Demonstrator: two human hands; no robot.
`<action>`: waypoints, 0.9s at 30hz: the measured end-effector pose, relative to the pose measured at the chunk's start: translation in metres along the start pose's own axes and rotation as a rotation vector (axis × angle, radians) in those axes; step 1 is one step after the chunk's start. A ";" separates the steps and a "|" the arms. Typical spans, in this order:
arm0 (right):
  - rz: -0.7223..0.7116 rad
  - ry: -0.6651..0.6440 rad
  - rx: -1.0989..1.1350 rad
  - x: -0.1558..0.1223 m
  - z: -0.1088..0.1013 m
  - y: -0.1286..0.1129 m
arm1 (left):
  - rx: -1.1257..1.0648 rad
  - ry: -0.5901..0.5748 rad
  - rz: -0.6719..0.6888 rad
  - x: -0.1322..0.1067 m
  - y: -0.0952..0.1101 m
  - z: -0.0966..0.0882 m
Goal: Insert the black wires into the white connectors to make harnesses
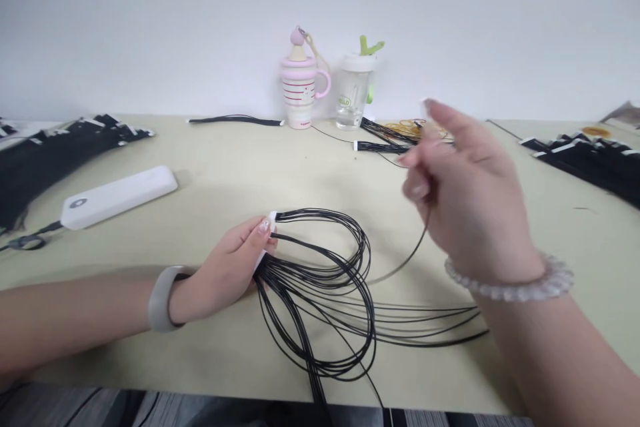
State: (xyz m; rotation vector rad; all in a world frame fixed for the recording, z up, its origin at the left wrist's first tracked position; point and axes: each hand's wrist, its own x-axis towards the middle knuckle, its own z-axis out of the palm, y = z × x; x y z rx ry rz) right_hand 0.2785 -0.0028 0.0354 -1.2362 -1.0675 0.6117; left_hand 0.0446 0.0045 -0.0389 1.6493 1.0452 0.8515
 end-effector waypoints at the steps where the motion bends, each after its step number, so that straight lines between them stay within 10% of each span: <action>1: -0.037 -0.105 -0.050 -0.010 0.007 -0.001 | -0.004 -0.003 -0.006 0.000 0.000 0.000; 7: -0.336 -0.571 -0.615 -0.051 0.037 0.009 | 0.007 -0.015 -0.012 -0.001 -0.001 0.000; 27: -0.460 -0.536 -0.769 -0.056 0.046 0.020 | 0.064 -0.014 0.040 -0.003 0.002 0.000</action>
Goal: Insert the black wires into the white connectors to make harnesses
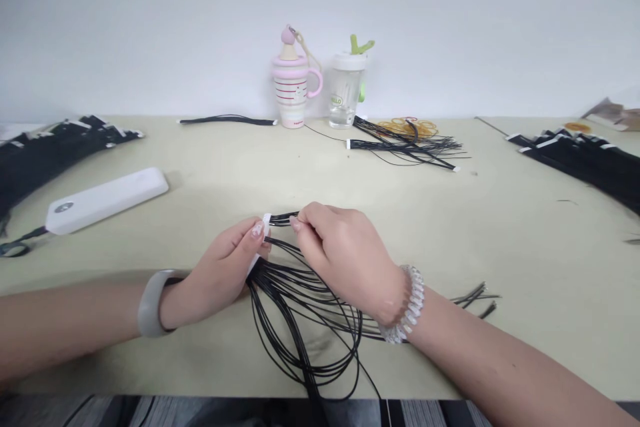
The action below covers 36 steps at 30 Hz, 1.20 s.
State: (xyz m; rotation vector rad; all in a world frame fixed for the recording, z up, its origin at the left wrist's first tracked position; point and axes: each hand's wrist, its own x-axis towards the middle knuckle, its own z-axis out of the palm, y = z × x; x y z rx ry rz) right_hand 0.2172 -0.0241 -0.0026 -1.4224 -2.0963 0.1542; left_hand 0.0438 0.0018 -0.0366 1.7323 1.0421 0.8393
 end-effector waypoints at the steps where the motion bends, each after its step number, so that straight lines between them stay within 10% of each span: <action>1: -0.002 -0.008 -0.004 0.000 0.000 0.000 | -0.001 0.001 0.004 0.000 0.000 0.000; 36: 0.027 -0.022 0.201 0.001 -0.002 -0.002 | -0.004 -0.040 0.036 -0.001 0.001 -0.001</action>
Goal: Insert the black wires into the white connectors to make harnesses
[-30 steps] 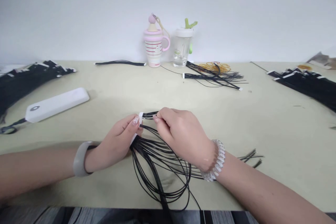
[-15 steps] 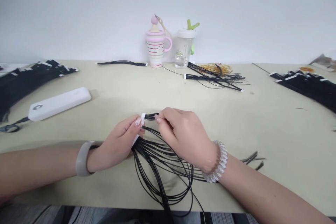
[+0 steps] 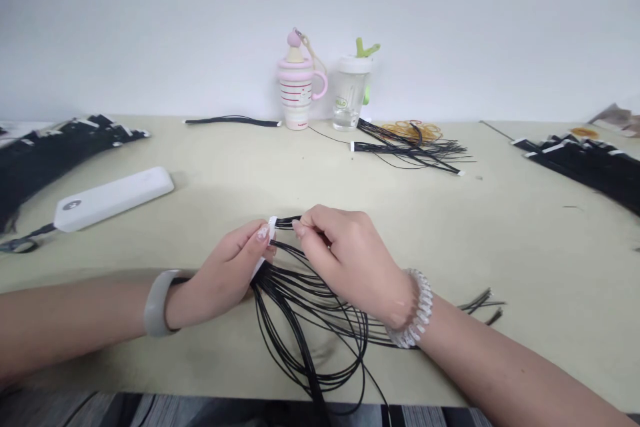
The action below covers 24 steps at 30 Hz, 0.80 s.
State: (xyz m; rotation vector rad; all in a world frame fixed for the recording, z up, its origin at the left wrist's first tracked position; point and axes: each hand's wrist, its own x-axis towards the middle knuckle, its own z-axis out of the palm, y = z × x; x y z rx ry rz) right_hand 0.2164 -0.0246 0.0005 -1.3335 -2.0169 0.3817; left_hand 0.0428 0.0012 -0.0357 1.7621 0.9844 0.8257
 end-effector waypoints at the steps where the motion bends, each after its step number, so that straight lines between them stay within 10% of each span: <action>1: 0.003 -0.012 -0.003 0.000 0.000 0.001 | -0.007 0.003 -0.003 0.000 0.000 0.000; 24: -0.158 -0.076 -0.145 -0.002 0.005 0.011 | 0.037 -0.154 0.070 0.001 -0.001 -0.002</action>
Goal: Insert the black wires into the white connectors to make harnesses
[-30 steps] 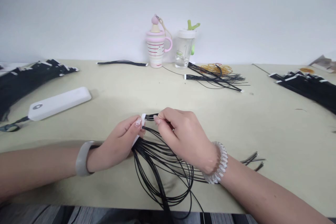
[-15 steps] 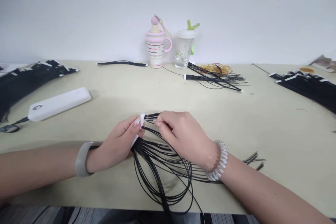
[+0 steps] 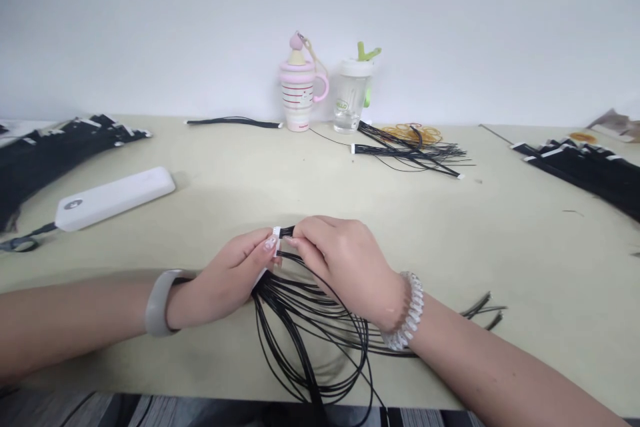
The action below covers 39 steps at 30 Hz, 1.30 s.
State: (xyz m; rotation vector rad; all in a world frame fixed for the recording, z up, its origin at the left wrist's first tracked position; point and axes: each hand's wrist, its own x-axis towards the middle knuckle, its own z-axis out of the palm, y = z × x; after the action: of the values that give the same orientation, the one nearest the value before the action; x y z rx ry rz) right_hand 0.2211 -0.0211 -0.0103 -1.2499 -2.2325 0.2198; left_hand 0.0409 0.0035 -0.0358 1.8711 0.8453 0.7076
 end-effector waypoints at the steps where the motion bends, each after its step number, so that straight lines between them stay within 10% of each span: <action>1: -0.002 -0.004 -0.005 0.000 0.001 0.001 | -0.007 0.005 -0.004 0.000 0.000 0.000; 7: 0.036 -0.053 -0.091 0.002 0.001 0.007 | -0.111 0.034 -0.072 0.001 -0.002 0.002; 17: -0.034 0.284 -0.174 -0.005 -0.050 0.003 | -0.366 0.293 -0.267 0.006 -0.015 0.003; 26: 0.207 -0.643 0.039 -0.012 -0.039 0.003 | -0.212 0.279 -0.197 0.005 -0.004 0.000; 39: 0.101 -0.308 0.259 -0.006 0.004 -0.017 | -0.012 0.266 -0.056 -0.001 0.000 0.003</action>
State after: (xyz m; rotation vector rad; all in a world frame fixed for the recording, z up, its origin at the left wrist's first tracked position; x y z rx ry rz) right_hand 0.2084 -0.0346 -0.0092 -1.2536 -2.3002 0.7618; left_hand 0.0424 0.0011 -0.0366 1.7595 1.0549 0.9384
